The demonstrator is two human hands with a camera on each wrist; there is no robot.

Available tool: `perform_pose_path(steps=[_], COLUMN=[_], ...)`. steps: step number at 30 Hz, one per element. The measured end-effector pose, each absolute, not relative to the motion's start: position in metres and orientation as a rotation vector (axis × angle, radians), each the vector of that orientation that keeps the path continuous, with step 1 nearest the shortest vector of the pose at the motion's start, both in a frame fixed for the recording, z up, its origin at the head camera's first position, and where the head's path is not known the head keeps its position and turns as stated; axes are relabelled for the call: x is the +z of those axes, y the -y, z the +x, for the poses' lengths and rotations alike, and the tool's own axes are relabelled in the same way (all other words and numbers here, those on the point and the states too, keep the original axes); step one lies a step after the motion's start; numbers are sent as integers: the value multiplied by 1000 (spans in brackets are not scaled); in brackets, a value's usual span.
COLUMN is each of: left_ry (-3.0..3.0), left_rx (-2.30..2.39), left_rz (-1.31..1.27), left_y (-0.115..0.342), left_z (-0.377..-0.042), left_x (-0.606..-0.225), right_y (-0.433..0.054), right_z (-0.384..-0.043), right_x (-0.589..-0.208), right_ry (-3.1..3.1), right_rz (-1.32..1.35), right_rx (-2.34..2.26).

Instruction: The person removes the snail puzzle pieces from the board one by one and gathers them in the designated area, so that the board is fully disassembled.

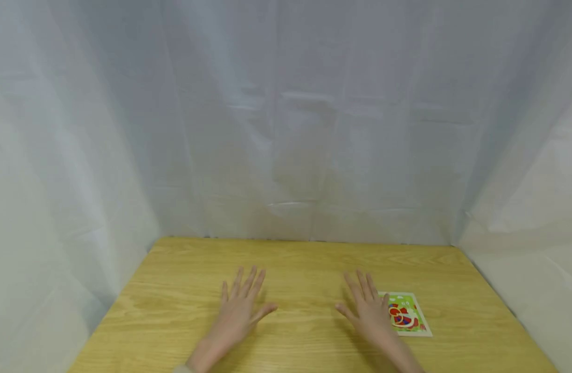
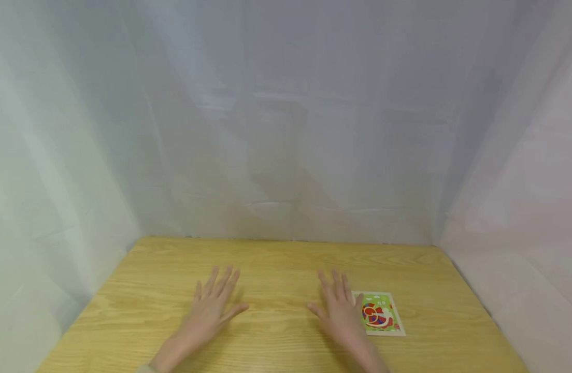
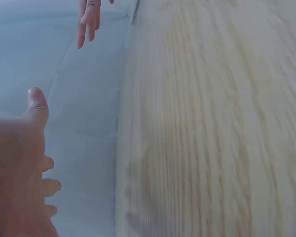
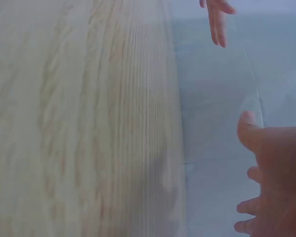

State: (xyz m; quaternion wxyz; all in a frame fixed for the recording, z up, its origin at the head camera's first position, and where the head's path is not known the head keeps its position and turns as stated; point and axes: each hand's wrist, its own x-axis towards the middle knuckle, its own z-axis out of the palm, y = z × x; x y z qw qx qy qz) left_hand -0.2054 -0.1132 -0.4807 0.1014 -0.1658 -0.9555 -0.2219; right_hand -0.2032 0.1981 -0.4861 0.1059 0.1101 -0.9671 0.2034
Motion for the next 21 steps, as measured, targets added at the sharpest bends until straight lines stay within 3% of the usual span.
perform_pose_path(steps=[11, 21], left_ry=[2651, 2512], left_rx=[-1436, -1741], left_rz=[-599, -647], left_y=[80, 40], left_z=[-216, -216], left_x=[-471, -470], right_y=[-252, -300], right_z=[-198, -201], right_x=[-482, -483], right_ry=[2676, 2636], right_rz=[225, 45], right_rx=[924, 1026])
